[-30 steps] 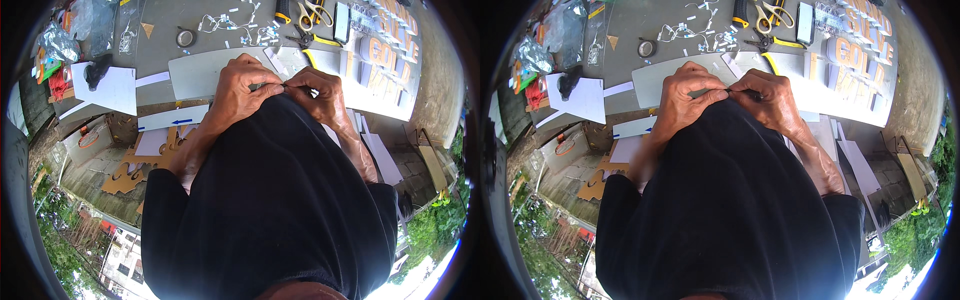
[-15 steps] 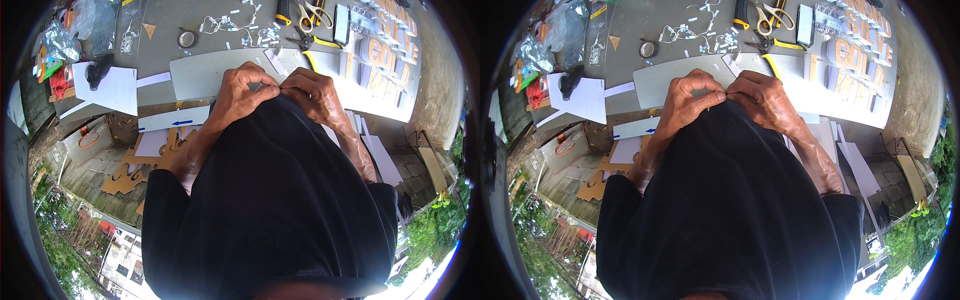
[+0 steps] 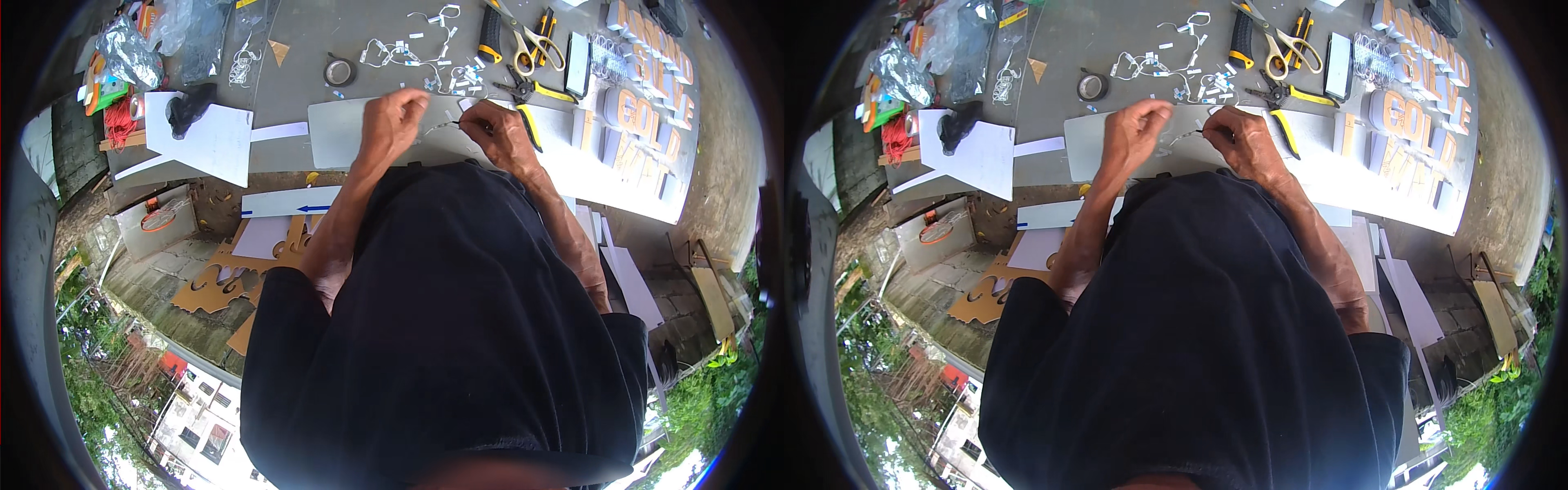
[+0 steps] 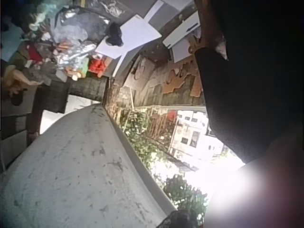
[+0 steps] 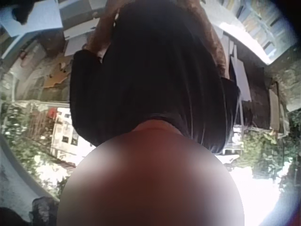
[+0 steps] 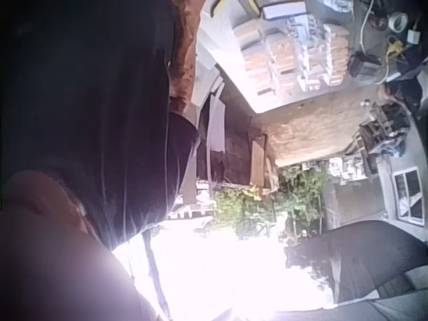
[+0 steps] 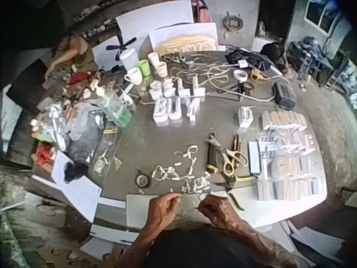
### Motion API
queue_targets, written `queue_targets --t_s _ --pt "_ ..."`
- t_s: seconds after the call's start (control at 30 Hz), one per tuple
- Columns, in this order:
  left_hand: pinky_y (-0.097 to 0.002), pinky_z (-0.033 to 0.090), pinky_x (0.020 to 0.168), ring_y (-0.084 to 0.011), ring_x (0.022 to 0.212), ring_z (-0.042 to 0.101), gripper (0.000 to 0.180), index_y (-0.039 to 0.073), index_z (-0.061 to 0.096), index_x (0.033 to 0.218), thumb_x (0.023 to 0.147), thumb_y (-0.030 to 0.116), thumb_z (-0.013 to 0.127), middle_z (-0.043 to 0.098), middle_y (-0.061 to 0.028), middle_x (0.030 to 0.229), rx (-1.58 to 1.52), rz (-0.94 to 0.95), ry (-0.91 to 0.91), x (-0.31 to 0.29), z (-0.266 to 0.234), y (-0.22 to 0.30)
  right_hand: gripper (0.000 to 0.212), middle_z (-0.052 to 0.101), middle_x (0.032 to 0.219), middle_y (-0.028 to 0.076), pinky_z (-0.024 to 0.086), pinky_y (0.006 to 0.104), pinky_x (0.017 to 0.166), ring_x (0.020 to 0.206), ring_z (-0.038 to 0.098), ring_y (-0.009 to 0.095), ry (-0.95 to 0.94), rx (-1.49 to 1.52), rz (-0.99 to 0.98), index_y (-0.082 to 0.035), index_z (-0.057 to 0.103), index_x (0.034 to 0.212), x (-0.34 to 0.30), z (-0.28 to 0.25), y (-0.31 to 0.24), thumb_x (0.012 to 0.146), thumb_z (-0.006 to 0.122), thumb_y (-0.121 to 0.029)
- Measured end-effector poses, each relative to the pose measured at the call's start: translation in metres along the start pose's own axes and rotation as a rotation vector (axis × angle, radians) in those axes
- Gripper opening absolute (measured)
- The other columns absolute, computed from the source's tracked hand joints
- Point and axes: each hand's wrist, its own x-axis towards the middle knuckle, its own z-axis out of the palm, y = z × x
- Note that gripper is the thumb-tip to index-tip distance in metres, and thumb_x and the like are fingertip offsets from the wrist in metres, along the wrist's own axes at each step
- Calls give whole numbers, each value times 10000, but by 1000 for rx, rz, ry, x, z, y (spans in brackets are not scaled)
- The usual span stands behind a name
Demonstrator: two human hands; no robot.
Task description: Assembling and wiring LED letters for a sign using electrical tape and scissors.
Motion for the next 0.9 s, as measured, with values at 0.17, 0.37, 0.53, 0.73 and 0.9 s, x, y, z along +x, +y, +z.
queue_targets --t_s 0.17,0.37,0.53,0.73,0.9 --pt "-437 497 949 -346 1117 605 581 38 624 1268 771 237 849 674 -150 1172 528 165 459 39 -54 -57 124 726 936 135 551 365 757 817 714 279 71 -49 22 -3 727 970 15 5 45 886 717 -94" --pt "-472 456 1047 -407 1246 519 880 -45 501 1381 708 359 899 577 -228 1339 698 -24 314 59 -65 -76 172 732 964 154 553 401 801 872 705 353 21 -193 -33 -14 744 1008 21 3 66 925 685 -152" --pt "-457 468 1025 -395 1174 567 910 -46 503 1387 684 354 919 639 -212 1233 682 -31 357 65 -59 -85 197 711 952 150 545 426 787 860 682 371 49 -235 -53 -15 723 1057 14 -3 59 951 665 -171" --pt "-388 499 956 -313 1106 628 962 -6 407 1489 711 260 906 657 -192 1271 129 41 185 48 -68 -34 212 708 966 170 553 415 779 871 691 345 319 -446 -250 -7 703 1100 13 -18 28 947 675 -153" --pt "-353 523 871 -237 1064 676 1009 67 357 1550 712 213 899 678 -170 1280 -371 134 -199 15 -57 18 374 747 1097 124 540 383 874 988 719 253 28 78 13 -43 666 1256 35 -24 -28 1001 647 -317"
